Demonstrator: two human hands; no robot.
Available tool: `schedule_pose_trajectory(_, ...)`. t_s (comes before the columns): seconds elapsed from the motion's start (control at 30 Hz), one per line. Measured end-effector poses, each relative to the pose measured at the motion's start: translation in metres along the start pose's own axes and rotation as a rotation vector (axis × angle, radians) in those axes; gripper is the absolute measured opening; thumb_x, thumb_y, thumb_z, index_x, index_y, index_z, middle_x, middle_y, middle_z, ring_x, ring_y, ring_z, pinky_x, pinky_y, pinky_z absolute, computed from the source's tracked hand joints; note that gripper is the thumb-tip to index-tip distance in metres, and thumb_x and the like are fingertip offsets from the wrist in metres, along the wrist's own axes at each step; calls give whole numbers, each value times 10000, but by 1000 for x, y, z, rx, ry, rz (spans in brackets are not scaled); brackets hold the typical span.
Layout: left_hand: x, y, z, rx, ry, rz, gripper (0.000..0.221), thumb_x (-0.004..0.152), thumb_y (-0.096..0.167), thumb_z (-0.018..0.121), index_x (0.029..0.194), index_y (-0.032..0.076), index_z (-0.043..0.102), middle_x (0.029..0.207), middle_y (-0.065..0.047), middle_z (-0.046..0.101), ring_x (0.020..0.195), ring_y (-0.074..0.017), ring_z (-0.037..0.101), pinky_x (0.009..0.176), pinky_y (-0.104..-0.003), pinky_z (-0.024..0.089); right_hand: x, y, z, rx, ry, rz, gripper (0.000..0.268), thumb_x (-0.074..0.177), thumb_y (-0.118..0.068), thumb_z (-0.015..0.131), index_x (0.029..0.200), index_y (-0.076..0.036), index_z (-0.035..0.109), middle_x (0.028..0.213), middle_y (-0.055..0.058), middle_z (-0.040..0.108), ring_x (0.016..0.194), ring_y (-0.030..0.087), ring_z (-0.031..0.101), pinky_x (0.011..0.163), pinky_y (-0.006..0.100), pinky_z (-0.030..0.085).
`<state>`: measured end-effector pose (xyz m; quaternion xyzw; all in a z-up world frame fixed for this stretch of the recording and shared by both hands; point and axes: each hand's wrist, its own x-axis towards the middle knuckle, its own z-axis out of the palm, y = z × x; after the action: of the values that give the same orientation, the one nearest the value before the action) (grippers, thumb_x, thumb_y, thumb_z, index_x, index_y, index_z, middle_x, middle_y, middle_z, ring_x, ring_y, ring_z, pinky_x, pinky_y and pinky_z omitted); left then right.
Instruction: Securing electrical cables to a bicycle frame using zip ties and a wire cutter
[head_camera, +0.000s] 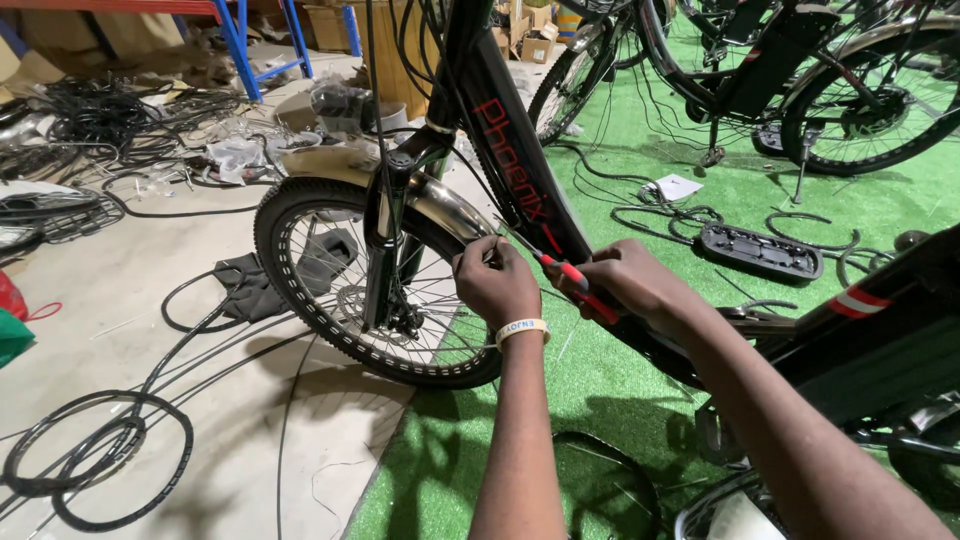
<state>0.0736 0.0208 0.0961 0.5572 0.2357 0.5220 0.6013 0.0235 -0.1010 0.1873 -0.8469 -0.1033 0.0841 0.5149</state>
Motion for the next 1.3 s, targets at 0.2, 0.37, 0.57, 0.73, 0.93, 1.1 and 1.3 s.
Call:
schedule_pose_trajectory(0.2,0,-4,4,13,44,47,71,689,73,691,751,87,721,698,-98,610,653,-287,679,511,-291,556,-14,-14,0,-59,18,-13,234,672,-169,665,577,45,666,488,225,613,332,247,544,442,284,396)
schedule_pose_trajectory(0.37,0,-7,6,12,57,62,78,684,84,691,754,91,724,708,-106,622,664,-296,679,524,-313,555,-2,-4,1,-64,28,-15,234,654,-190,657,566,26,656,481,210,606,337,236,548,441,275,394)
schedule_pose_trajectory(0.57,2,-7,6,12,69,80,83,675,99,687,749,100,724,676,-99,630,662,-304,683,538,-336,552,5,-1,4,-61,29,-15,241,666,-201,657,571,20,656,481,200,606,340,236,553,453,275,402)
schedule_pose_trajectory(0.73,2,-13,9,23,79,92,75,677,108,679,741,103,716,668,-94,644,667,-307,685,558,-348,552,2,-4,6,-35,34,-15,217,656,-169,666,572,30,653,473,199,589,350,239,553,457,281,413)
schedule_pose_trajectory(0.93,-3,1,-4,9,76,37,79,736,87,624,760,95,698,715,-121,664,739,-327,689,635,-361,553,-16,13,11,-105,7,2,144,681,-75,655,637,59,684,498,220,607,427,284,619,484,322,476)
schedule_pose_trajectory(1.1,-14,-3,-19,395,-208,-124,60,751,227,639,728,234,694,775,7,677,822,-278,693,720,-395,564,-55,44,29,-59,147,84,142,736,-128,688,764,5,728,544,165,656,484,227,644,534,303,497)
schedule_pose_trajectory(1.3,-33,37,-46,734,-807,-157,260,805,212,522,862,133,763,886,-148,717,757,-386,672,715,-467,546,-76,141,75,449,170,206,282,853,-228,653,823,50,611,646,130,661,483,164,515,436,257,382)
